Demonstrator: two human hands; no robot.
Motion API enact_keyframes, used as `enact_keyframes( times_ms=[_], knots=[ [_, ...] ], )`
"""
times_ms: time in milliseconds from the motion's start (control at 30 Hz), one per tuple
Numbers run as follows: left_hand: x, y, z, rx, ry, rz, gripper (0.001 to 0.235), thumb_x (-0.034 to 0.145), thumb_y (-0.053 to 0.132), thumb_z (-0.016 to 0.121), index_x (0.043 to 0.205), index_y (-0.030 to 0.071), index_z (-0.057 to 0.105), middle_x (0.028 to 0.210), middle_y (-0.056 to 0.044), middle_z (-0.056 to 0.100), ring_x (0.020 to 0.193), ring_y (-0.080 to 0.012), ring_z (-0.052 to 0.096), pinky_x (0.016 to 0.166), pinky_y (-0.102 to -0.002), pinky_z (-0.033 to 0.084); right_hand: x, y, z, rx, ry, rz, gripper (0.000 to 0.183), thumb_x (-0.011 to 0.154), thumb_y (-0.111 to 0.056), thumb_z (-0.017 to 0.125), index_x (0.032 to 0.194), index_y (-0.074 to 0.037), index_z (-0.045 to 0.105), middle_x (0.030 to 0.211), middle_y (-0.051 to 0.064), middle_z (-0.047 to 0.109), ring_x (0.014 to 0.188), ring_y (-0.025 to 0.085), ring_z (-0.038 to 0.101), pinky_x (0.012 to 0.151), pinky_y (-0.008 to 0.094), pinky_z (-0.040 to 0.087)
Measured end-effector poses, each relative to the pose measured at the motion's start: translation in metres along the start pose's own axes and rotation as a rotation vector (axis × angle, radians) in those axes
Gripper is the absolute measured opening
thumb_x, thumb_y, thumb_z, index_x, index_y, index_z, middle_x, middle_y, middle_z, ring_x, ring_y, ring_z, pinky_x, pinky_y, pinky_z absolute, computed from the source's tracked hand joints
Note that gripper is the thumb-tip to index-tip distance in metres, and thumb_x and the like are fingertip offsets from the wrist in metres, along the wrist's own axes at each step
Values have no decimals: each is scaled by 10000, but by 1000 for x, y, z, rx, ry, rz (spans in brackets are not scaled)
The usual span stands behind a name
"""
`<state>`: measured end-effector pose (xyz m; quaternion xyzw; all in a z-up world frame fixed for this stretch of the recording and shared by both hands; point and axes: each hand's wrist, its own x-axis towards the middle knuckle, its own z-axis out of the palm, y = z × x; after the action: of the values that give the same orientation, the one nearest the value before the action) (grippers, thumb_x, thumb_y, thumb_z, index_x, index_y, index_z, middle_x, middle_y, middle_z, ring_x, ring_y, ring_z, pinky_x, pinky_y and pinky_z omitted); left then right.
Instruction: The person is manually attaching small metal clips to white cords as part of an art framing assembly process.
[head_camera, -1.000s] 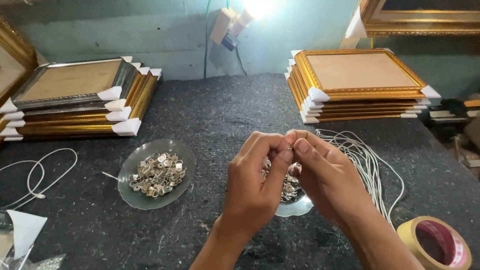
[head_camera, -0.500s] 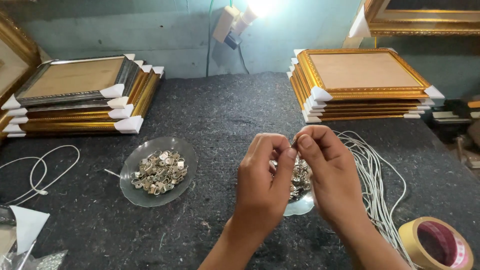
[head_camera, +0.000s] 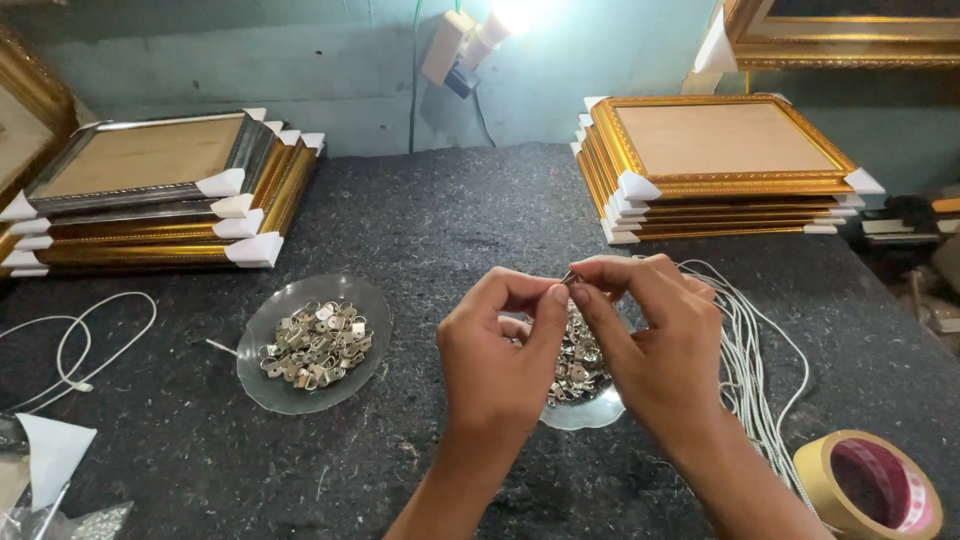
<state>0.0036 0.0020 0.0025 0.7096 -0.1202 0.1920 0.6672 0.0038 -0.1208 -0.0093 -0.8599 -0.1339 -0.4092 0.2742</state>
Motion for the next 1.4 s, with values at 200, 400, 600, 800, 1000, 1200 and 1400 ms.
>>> enact_keyframes(
  times_ms=[200,400,600,800,1000,1200,1400],
  knots=[
    [-2,-9,0,215,53,340,65,804,74,572,739,81,570,665,-24,557,524,-98,438,449,-239,379,1,-11,-3,168,-100,298,107,769,-153,650,873,-146,632,752,-27,610,646,53,529,392,209,356],
    [-4,-11,2,242,14,460,88,800,37,541,721,62,511,653,-32,504,574,-136,425,501,-280,359,3,-15,-7,214,-100,362,69,738,-101,675,791,-124,637,710,-17,596,656,56,519,387,194,382],
    [-8,-12,6,232,36,515,120,795,8,516,698,48,458,641,-45,446,587,-176,426,539,-310,357,-1,-12,-7,185,-83,257,61,756,-87,650,801,-118,622,722,-12,586,663,75,526,500,206,411],
    [1,-7,-2,58,-79,267,76,806,100,564,736,70,565,691,-31,559,635,-134,533,564,-262,468,9,-10,-12,365,-167,447,64,764,-152,647,792,-95,638,740,-17,636,713,70,568,677,225,451],
    [7,-5,-6,-144,-81,-144,71,782,91,601,722,57,616,667,-33,632,622,-81,573,567,-208,493,6,-4,2,872,-173,737,193,772,-157,588,886,-7,630,749,105,656,767,161,619,812,289,487],
    [1,-7,0,-172,-124,-98,94,784,99,628,707,62,590,611,-4,554,559,-55,488,484,-191,423,5,-2,-2,542,-269,575,230,854,-305,489,831,-95,582,794,-24,554,775,91,498,715,244,383],
    [1,-15,2,-230,-117,-84,103,803,158,580,760,66,593,682,-11,557,652,-92,534,514,-235,532,-9,3,16,1052,-130,704,140,857,-199,534,852,-59,539,782,7,488,741,107,416,643,235,306]
  ],
)
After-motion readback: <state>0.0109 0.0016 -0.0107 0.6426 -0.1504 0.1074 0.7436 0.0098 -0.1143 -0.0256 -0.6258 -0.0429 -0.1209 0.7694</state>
